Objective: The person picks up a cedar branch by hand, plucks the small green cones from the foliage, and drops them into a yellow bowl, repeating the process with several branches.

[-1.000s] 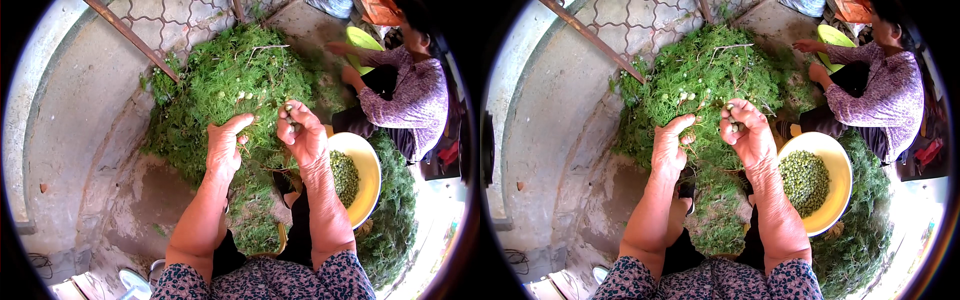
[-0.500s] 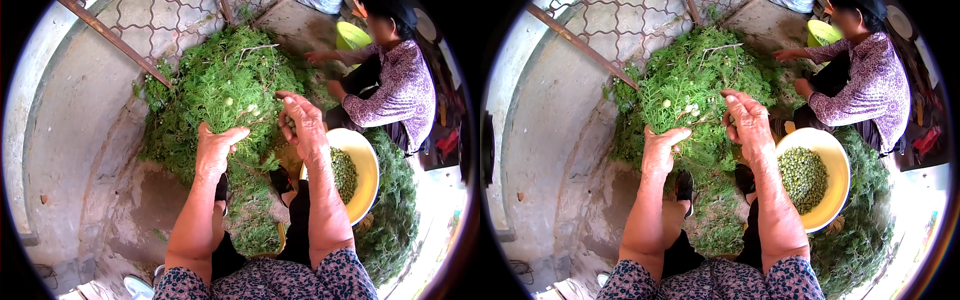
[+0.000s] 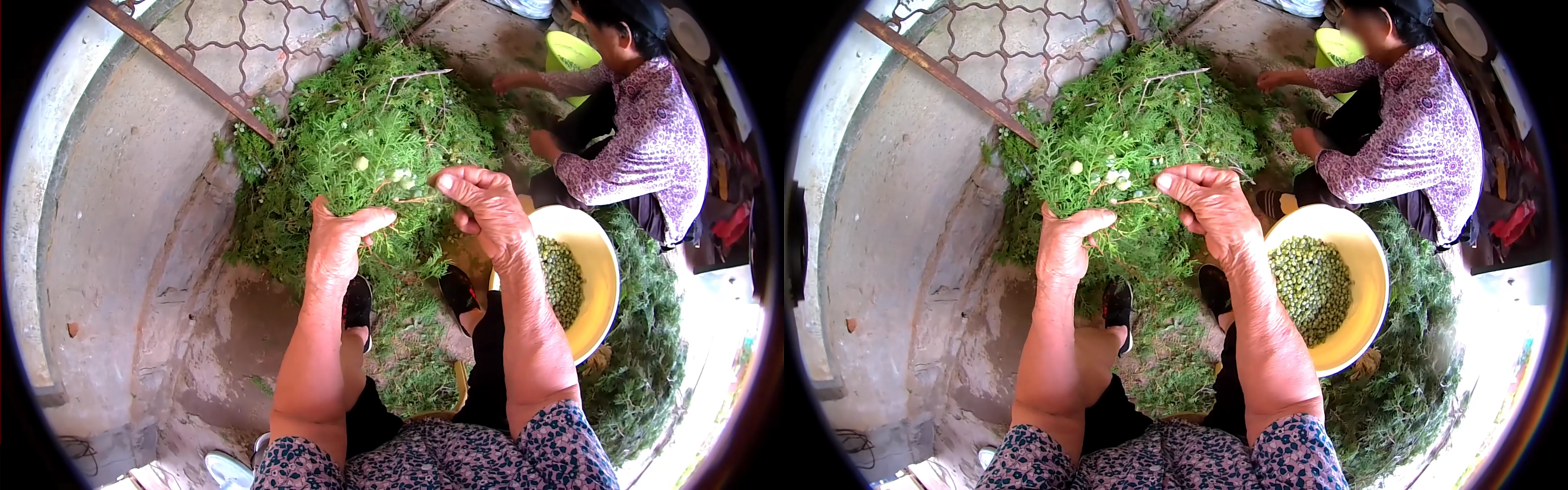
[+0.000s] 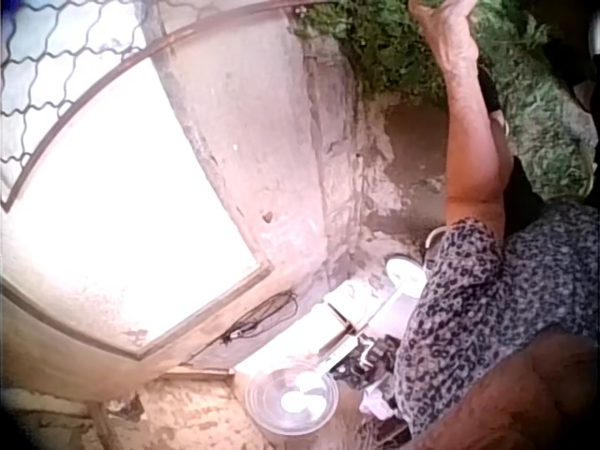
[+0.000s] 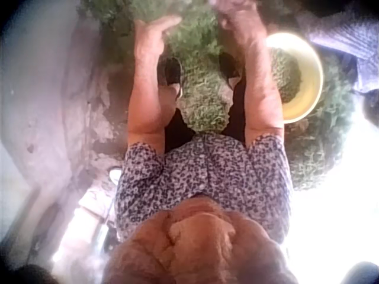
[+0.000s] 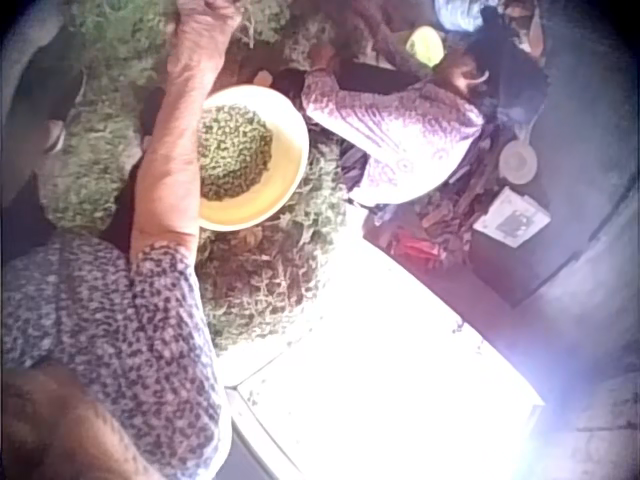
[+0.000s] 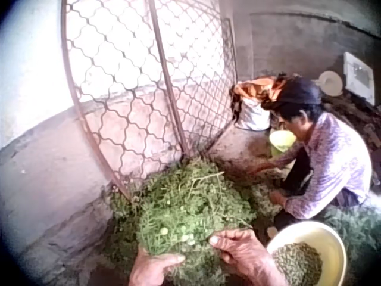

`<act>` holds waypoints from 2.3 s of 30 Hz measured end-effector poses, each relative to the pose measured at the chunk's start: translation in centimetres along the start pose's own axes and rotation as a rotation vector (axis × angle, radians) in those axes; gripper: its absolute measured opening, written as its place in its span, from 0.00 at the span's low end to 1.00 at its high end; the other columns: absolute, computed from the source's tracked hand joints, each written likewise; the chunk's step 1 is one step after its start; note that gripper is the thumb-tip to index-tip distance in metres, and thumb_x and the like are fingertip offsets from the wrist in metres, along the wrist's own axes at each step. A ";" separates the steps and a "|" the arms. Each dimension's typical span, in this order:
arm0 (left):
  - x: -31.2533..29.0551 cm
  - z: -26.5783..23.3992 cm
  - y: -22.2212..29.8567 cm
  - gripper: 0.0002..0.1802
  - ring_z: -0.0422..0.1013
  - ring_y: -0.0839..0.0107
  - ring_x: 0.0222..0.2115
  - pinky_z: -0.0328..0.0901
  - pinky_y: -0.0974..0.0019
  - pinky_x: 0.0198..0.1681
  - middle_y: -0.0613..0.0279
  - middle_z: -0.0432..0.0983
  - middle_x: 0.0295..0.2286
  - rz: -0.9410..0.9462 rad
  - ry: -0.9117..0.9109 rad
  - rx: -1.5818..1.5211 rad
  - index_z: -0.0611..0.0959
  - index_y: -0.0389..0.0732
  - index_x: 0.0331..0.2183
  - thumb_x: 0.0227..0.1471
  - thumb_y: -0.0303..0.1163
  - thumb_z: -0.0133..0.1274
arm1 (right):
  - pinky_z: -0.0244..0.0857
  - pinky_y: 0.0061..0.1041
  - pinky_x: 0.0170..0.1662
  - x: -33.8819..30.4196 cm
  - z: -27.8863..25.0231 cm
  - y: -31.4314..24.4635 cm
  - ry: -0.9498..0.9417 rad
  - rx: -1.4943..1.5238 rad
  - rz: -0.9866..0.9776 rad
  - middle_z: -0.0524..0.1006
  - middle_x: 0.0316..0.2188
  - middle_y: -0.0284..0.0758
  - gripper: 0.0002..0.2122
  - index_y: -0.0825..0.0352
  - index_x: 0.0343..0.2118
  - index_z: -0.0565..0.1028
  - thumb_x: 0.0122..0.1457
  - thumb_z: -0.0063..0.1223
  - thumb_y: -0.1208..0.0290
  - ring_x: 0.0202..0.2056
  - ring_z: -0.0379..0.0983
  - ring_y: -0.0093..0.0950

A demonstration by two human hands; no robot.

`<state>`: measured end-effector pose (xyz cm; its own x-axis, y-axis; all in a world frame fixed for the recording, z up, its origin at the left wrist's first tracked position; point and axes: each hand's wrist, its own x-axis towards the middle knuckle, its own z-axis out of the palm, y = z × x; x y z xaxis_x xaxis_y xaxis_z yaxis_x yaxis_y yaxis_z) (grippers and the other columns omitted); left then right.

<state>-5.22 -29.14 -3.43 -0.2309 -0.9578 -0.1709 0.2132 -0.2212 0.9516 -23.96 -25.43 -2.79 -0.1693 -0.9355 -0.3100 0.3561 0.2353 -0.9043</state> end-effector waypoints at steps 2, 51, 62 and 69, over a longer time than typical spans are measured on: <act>-0.1 0.2 0.0 0.15 0.71 0.77 0.19 0.56 0.77 0.15 0.60 0.77 0.19 0.010 -0.026 0.024 0.76 0.36 0.28 0.32 0.22 0.61 | 0.49 0.13 0.14 0.3 -0.1 0.6 0.046 -0.058 -0.094 0.69 0.15 0.24 0.08 0.68 0.29 0.76 0.49 0.59 0.70 0.12 0.57 0.13; -0.5 0.7 0.3 0.13 0.72 0.74 0.28 0.68 0.70 0.32 0.61 0.77 0.30 0.225 -0.020 -0.194 0.80 0.36 0.32 0.38 0.16 0.58 | 0.63 0.15 0.20 -4.2 3.3 -2.4 0.017 -0.461 -0.327 0.72 0.19 0.30 0.16 0.67 0.47 0.69 0.53 0.48 0.78 0.16 0.65 0.14; -0.1 0.2 -0.2 0.10 0.70 0.78 0.23 0.65 0.73 0.27 0.64 0.77 0.25 0.241 -0.024 -0.057 0.79 0.36 0.31 0.39 0.19 0.58 | 0.61 0.15 0.20 -2.3 5.4 1.6 0.248 -0.503 -0.511 0.73 0.19 0.32 0.06 0.69 0.32 0.73 0.50 0.51 0.80 0.16 0.67 0.16; -0.1 0.6 -0.2 0.12 0.71 0.77 0.25 0.66 0.73 0.29 0.63 0.77 0.27 0.275 0.008 -0.097 0.79 0.36 0.32 0.40 0.18 0.57 | 0.61 0.16 0.22 -1.7 5.8 3.1 0.250 -0.458 -0.633 0.73 0.22 0.33 0.07 0.69 0.32 0.74 0.49 0.51 0.83 0.18 0.66 0.17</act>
<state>-5.78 -28.93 -3.43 -0.1445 -0.9856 0.0879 0.3565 0.0310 0.9338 -17.24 -24.67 -3.36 -0.4311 -0.8537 0.2921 -0.2767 -0.1830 -0.9434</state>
